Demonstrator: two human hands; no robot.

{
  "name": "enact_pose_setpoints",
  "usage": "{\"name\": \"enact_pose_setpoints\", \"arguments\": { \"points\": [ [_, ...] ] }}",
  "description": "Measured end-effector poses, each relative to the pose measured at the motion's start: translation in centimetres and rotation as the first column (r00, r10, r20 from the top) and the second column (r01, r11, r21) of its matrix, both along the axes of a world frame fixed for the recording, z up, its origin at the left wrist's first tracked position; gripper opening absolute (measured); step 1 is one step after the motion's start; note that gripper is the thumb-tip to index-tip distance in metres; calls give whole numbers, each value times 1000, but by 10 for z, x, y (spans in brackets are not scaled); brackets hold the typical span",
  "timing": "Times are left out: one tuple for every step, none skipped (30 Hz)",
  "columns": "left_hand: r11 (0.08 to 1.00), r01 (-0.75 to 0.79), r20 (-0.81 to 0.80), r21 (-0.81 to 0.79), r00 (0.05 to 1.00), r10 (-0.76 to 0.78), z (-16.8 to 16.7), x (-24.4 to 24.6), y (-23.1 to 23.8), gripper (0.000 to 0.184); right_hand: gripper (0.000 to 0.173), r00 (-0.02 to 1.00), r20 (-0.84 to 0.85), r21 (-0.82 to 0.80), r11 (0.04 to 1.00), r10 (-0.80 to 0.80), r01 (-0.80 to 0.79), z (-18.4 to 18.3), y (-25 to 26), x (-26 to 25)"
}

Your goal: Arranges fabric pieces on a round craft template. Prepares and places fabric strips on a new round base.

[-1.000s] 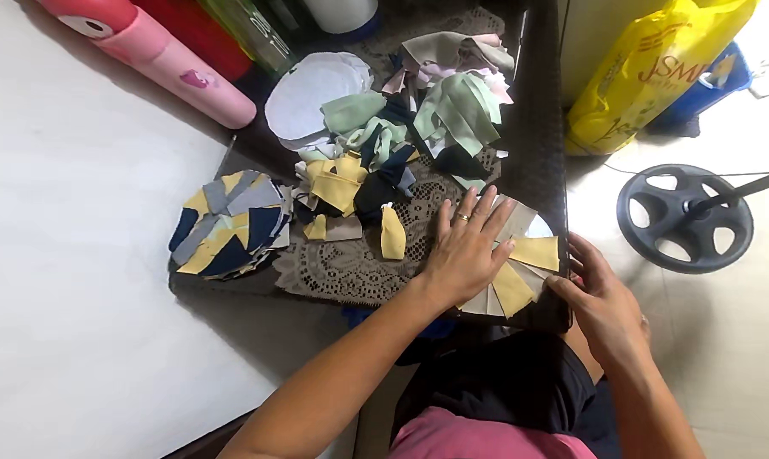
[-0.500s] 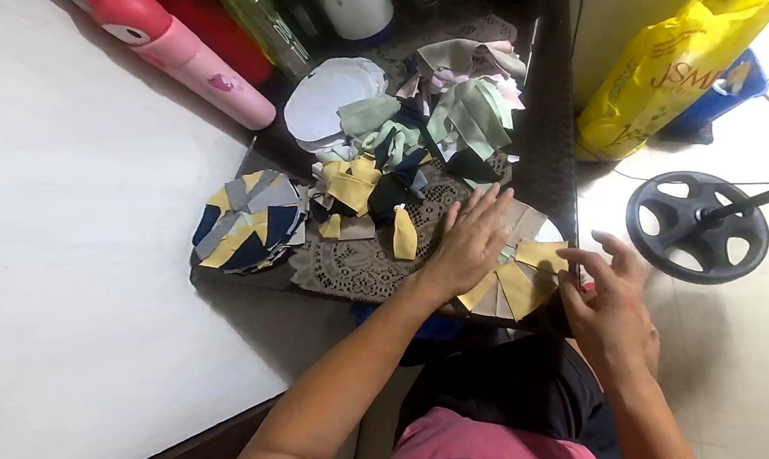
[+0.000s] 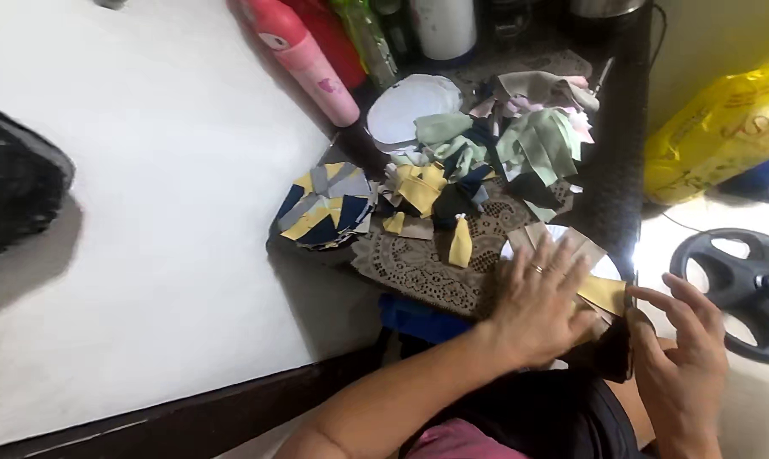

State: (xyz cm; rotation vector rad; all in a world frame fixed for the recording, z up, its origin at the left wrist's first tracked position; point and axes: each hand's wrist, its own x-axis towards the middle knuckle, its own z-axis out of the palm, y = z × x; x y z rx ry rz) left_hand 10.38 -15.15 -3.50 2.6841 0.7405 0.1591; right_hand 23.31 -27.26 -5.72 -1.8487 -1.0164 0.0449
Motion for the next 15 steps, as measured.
{"name": "enact_pose_setpoints", "arguments": {
  "points": [
    [1000,14,-24,12,1000,-14,-5,5,-4,66,27,1000,3,6,1000,2,-2,0,-1,0],
    [1000,26,-49,12,998,-25,-8,8,-6,67,27,1000,3,6,1000,2,-2,1,-3,0],
    [999,36,-76,9,996,-35,-9,10,-6,67,27,1000,2,3,1000,2,-2,2,-4,1],
    [999,45,-87,3,995,-45,-9,10,-5,68,27,1000,0,2,1000,-1,1,3,-6,2],
    [999,52,-77,-4,996,-53,-8,9,-4,69,28,1000,-1,8,1000,-3,3,4,-6,1],
    [999,54,-26,-8,998,-54,-7,5,-3,69,28,1000,4,11,1000,-3,2,6,-7,1],
    [999,38,71,0,997,-38,-7,1,-2,68,29,1000,7,14,1000,0,0,7,-7,1],
    [1000,2,172,16,985,-5,-6,-4,0,64,29,1000,8,20,1000,6,-6,9,-6,-1],
    [999,-46,248,13,968,42,-3,-11,4,59,28,1000,6,24,1000,12,-13,11,-7,-2],
    [994,-105,312,-6,945,101,2,-20,12,53,28,1000,1,27,999,25,-25,12,-7,-4],
    [984,-173,364,-32,915,173,7,-30,22,47,27,999,1,31,999,38,-38,14,-8,-4],
    [966,-254,394,-54,883,255,12,-42,34,41,27,999,2,37,998,49,-49,14,-9,-5],
    [937,-343,406,-66,849,339,17,-56,49,35,26,998,-1,40,998,57,-57,14,-10,-5],
    [904,-422,405,-60,818,409,20,-70,64,31,26,998,-7,42,997,65,-65,15,-12,-6],
    [876,-480,405,-33,795,451,22,-83,79,29,26,998,-11,42,997,69,-68,15,-13,-7]
  ]
}}
